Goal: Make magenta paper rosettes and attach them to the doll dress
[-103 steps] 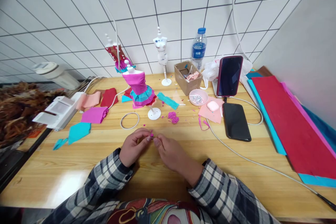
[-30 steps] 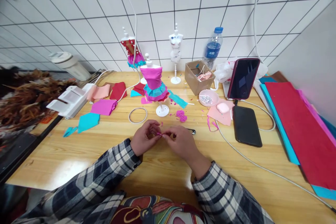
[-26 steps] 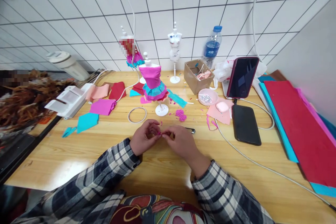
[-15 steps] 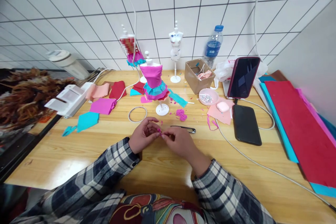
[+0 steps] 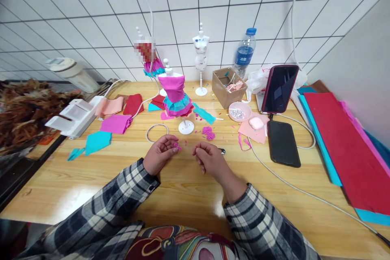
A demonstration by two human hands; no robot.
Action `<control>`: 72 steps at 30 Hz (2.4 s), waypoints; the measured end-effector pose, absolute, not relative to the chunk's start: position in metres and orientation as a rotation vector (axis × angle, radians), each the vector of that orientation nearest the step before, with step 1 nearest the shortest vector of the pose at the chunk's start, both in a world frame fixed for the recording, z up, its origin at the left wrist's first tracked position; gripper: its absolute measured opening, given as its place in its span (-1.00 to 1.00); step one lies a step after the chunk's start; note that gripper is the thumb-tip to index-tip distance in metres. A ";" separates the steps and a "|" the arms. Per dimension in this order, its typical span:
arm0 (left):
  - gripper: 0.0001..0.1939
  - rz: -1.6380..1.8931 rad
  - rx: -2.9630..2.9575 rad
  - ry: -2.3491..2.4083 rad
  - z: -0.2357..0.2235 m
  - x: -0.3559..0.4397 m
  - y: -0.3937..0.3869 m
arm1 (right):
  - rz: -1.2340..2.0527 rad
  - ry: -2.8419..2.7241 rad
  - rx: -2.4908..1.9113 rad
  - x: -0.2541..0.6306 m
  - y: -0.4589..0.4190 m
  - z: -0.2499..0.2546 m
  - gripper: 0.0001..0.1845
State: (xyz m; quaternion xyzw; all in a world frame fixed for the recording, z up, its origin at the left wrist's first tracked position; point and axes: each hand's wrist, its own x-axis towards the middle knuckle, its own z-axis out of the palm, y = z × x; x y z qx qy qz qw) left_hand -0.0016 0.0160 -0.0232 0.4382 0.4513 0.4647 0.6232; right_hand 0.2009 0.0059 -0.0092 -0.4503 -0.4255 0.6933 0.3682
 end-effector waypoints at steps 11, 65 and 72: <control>-0.65 0.992 1.023 0.948 -0.019 -0.001 0.015 | 1.322 -1.504 -1.229 0.201 0.006 -0.016 -0.38; -0.87 0.609 1.801 1.349 -0.008 0.008 0.000 | 0.935 -2.069 -1.377 0.202 0.003 -0.012 -0.77; -0.88 0.623 1.828 1.370 -0.005 0.008 -0.001 | 1.371 -1.612 -1.421 0.195 0.004 -0.013 -0.84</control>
